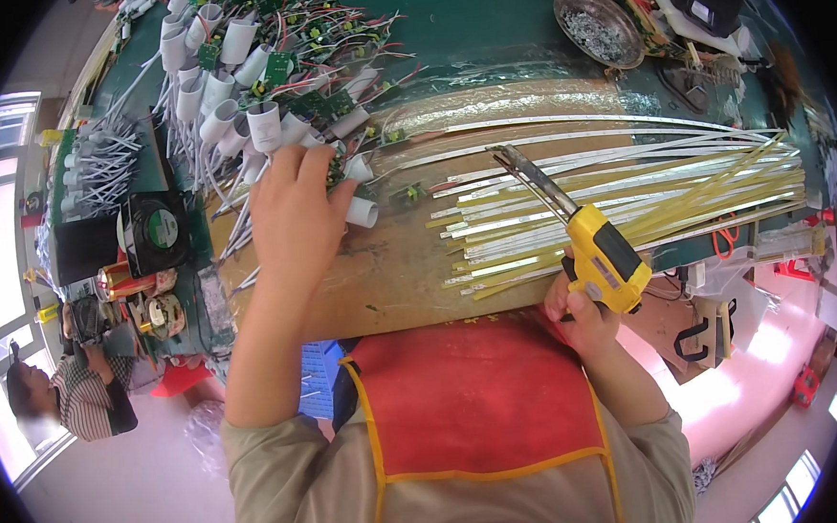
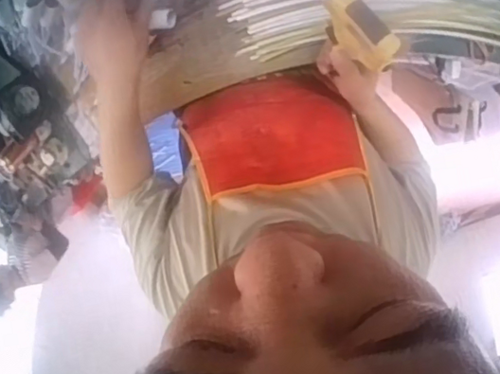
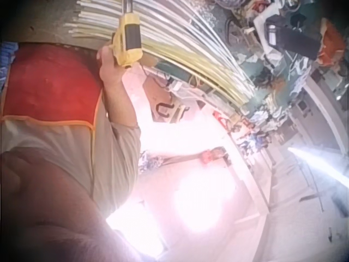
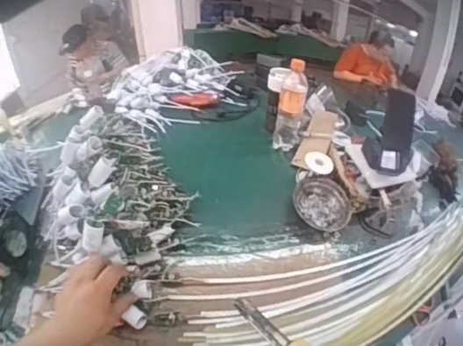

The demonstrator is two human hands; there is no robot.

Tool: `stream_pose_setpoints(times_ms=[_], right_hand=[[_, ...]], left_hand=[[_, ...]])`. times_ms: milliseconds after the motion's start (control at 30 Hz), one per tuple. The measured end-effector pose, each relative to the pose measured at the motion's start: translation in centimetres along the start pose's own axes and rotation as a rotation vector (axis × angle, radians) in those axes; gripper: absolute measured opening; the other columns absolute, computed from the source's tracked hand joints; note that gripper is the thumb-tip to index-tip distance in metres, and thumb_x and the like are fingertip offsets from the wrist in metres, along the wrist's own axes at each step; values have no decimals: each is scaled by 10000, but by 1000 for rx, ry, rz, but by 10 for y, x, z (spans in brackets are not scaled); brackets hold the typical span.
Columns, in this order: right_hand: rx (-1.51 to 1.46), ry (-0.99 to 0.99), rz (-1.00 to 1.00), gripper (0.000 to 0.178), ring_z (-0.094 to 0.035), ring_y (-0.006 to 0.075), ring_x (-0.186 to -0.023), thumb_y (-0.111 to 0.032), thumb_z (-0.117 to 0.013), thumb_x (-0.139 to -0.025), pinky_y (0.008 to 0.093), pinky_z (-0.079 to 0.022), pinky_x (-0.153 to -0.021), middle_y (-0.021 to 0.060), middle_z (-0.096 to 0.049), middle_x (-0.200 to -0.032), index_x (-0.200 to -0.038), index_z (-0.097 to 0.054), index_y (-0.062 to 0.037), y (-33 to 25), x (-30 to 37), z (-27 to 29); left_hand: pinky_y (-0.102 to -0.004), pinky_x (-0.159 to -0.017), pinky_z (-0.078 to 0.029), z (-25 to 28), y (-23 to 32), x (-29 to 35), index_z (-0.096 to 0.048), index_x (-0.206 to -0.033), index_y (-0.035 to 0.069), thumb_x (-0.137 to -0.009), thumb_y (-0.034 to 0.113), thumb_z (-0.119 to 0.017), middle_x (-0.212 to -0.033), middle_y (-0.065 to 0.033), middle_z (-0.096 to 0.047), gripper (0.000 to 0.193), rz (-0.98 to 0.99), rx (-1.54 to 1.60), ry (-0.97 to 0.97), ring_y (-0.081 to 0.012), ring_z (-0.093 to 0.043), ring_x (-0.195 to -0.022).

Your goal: The person uses a soldering iron to solder wires onto small circuit boards attached to white plastic housings. They repeatedly pick up a unit, apply the soldering iron to the connection points, and place the finished unit back on the workbench.

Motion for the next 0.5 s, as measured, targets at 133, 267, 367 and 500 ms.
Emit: stream_pose_setpoints(times_ms=[133,267,367,500], right_hand=[[-3,16,-8,591,-458,145,-579,-188,-637,-870,279,-415,-528,60,-478,-708,-1350,-367,27,-1,1,-2],[-19,1,-13,592,-457,144,-587,-185,-639,-867,276,-417,-536,60,-478,-713,-1350,-370,26,-1,0,-1],[-38,13,-13,594,-456,144,-590,-185,-643,-863,276,-417,-537,59,-477,-716,-1349,-374,25,-2,0,-2],[-52,29,-17,599,-455,143,-590,-187,-647,-861,275,-416,-535,57,-476,-716,-1351,-374,24,-1,1,-2]], left_hand=[[-427,-727,-455,-3,-11,1,-642,-965,60,-731,215,-758,-880,-103,-627,303,-21,-69,-32,-311,-608,-769],[-412,-681,-467,0,-8,-2,-637,-940,60,-753,192,-732,-850,-99,-627,248,-35,-99,-47,-307,-612,-778],[-389,-700,-478,-3,-9,1,-637,-929,54,-750,109,-700,-861,-92,-630,197,16,11,67,-283,-616,-792],[-348,-748,-489,13,-15,8,-655,-948,49,-717,22,-678,-894,-85,-639,234,-152,151,447,-243,-615,-809]])
Point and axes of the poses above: each hand's wrist, its own x-axis away from the middle knuckle, its own z-axis out of the back of the hand, y = z × x, the point moved 1 cm from there along -x, towards the middle knuckle
